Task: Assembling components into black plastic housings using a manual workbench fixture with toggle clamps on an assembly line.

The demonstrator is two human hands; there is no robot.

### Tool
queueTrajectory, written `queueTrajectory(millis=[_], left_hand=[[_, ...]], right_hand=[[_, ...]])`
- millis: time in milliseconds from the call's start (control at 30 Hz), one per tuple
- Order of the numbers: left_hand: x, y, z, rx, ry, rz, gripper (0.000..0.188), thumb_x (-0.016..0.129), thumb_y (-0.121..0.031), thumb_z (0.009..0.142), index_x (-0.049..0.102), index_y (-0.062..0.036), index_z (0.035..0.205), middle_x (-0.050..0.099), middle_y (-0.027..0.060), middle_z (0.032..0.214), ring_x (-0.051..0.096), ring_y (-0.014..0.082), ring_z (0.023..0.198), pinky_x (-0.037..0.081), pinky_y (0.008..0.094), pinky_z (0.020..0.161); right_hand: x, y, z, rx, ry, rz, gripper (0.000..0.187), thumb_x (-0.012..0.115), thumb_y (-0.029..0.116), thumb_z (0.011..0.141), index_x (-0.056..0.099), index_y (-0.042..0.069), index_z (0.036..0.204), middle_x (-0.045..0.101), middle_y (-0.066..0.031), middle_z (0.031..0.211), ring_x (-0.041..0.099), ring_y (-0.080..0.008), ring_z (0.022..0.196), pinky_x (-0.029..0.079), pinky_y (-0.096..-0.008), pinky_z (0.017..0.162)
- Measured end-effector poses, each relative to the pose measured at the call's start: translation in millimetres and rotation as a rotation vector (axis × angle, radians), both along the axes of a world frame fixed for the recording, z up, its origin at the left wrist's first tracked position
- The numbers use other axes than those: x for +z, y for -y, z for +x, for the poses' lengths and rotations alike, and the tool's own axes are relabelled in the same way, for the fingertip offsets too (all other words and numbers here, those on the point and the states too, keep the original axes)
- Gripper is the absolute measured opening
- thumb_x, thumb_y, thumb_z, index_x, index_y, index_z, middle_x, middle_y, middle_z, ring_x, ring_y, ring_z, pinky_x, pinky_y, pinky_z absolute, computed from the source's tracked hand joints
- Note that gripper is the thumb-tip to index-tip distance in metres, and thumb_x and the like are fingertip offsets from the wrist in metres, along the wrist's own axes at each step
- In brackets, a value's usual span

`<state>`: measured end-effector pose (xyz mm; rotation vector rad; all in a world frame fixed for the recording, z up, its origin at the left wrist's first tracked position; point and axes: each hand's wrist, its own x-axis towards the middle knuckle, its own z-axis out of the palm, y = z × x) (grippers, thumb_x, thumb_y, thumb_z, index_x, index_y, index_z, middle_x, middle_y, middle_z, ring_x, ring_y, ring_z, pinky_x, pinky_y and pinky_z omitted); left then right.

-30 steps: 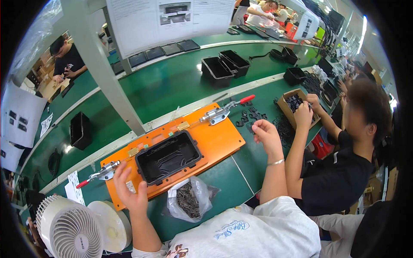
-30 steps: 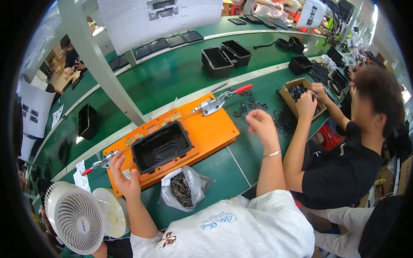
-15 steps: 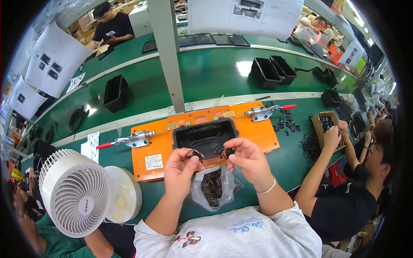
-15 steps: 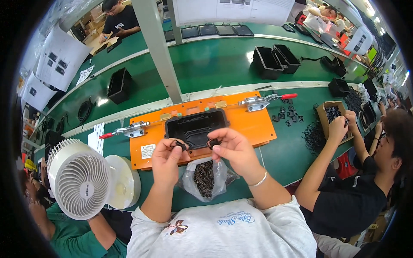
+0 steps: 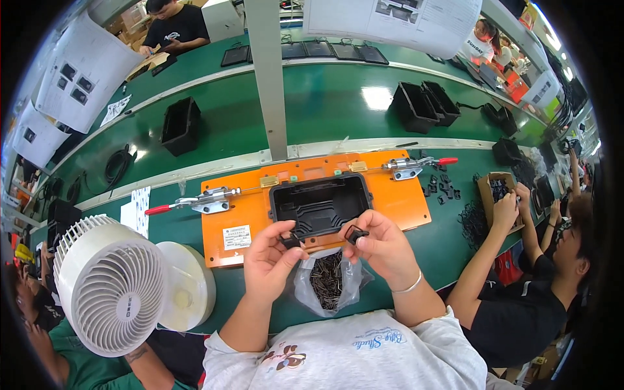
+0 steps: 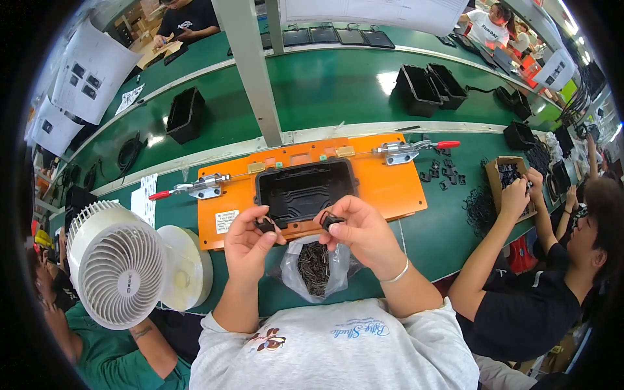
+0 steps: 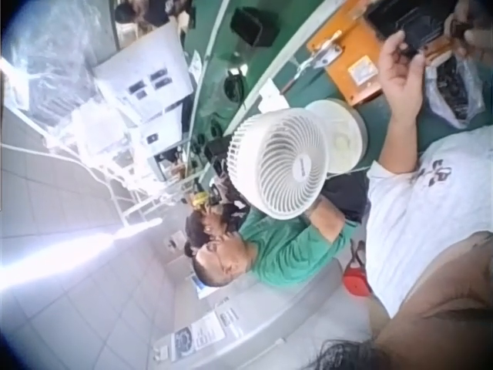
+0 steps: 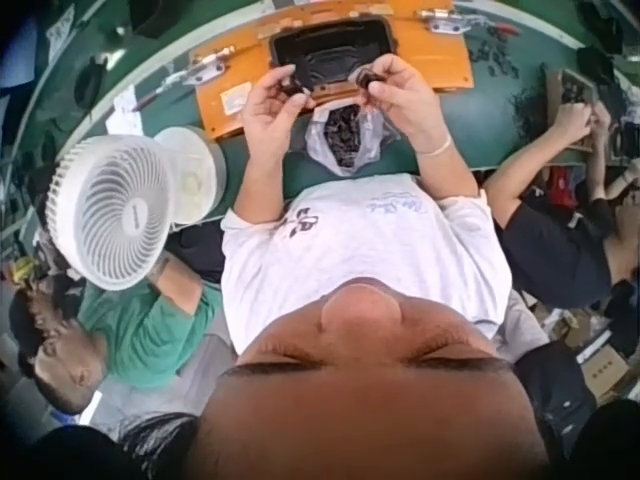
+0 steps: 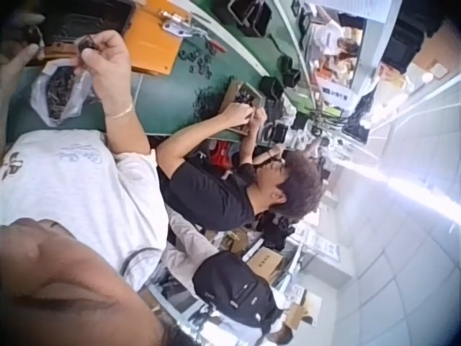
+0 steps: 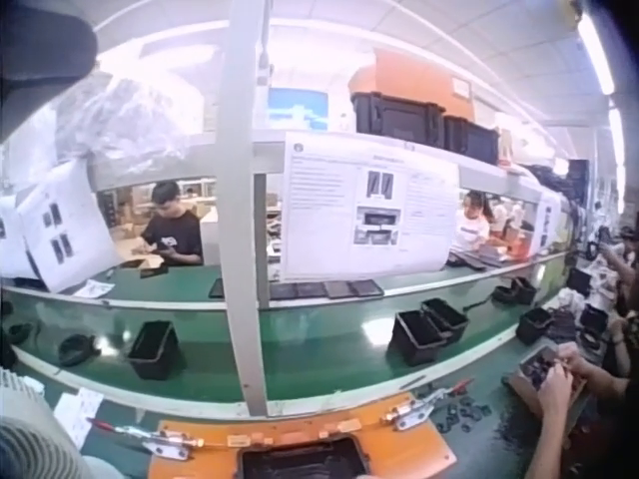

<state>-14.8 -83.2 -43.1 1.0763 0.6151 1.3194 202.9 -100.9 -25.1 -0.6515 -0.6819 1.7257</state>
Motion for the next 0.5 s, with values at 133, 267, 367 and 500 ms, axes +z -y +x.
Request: queueTrajectory(millis=[133,267,367,500], left_hand=[[-3,2,0,-0.040,-0.014,0.086,0.022,0.065,0.005,0.082,0.059,0.0044,0.102,0.058,0.0122,0.091,0.064,0.0203,0.075,0.054,0.0301,0.070],[-9,1,-4,-0.169,0.035,0.147,0.022,0.062,0.010,0.083,0.060,0.0057,0.104,0.056,0.0129,0.102,0.059,0.0183,0.095,0.054,0.0282,0.080],[-4,1,-2,-0.299,-0.011,0.141,0.019,0.061,0.008,0.084,0.061,0.0052,0.103,0.055,0.0124,0.105,0.057,0.0186,0.099,0.052,0.0298,0.084],[0,5,0,-0.529,0.116,-0.011,0.015,0.059,0.005,0.088,0.059,0.0041,0.102,0.054,0.0112,0.105,0.058,0.0181,0.098,0.050,0.0306,0.086]], right_hand=[[2,3,-1,0.034,0.179,0.010,0.015,0.062,0.002,0.087,0.049,0.007,0.093,0.064,-0.0108,0.095,0.065,-0.0160,0.076,0.052,-0.0252,0.061],[6,6,-4,0.109,0.297,0.029,0.017,0.059,0.000,0.087,0.045,0.008,0.092,0.064,-0.0097,0.094,0.063,-0.0133,0.074,0.050,-0.0237,0.059],[-6,8,-13,0.047,0.323,0.190,0.020,0.064,-0.001,0.082,0.048,0.006,0.091,0.063,-0.0072,0.091,0.060,-0.0106,0.071,0.048,-0.0223,0.058],[-6,9,-20,-0.188,0.973,0.587,0.024,0.072,0.001,0.071,0.059,0.002,0.091,0.060,-0.0059,0.086,0.056,-0.0100,0.068,0.045,-0.0211,0.058]])
